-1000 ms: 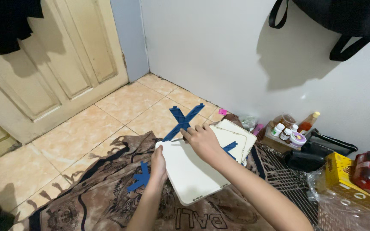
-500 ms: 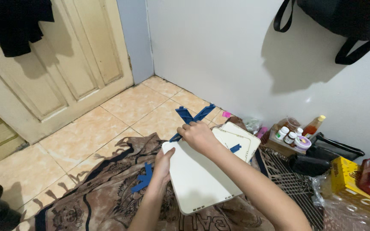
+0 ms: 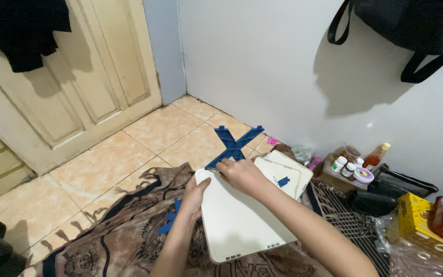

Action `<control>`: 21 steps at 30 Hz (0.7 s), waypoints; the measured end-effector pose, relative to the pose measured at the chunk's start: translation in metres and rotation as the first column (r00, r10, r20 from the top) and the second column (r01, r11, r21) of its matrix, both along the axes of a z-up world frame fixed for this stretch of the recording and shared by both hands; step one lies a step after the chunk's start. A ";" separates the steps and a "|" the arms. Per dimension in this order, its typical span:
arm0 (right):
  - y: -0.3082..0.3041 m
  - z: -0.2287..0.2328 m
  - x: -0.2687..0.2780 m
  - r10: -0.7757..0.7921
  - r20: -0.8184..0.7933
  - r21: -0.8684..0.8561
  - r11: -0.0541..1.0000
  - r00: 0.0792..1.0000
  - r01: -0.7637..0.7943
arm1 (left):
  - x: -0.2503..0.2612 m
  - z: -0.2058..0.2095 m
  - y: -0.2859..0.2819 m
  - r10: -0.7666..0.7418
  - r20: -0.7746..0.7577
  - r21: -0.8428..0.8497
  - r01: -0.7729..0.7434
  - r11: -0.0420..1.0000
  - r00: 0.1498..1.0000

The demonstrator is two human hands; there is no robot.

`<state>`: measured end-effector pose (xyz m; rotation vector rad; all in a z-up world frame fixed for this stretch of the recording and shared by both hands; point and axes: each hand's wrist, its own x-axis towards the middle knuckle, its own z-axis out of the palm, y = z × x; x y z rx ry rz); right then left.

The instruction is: The person sits on the floor and assembles white plastic trays by applying blue tape in an X pattern to secure them. They use a utility knife to trim excess tape and handle multiple trays one at a time.

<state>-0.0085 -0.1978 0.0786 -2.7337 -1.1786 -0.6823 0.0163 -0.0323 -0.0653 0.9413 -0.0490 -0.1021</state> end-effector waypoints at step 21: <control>-0.005 0.031 0.007 -0.167 -0.321 -0.172 0.978 0.932 0.116 | -0.031 -0.005 -0.015 -0.098 0.032 0.294 0.084 0.952 0.995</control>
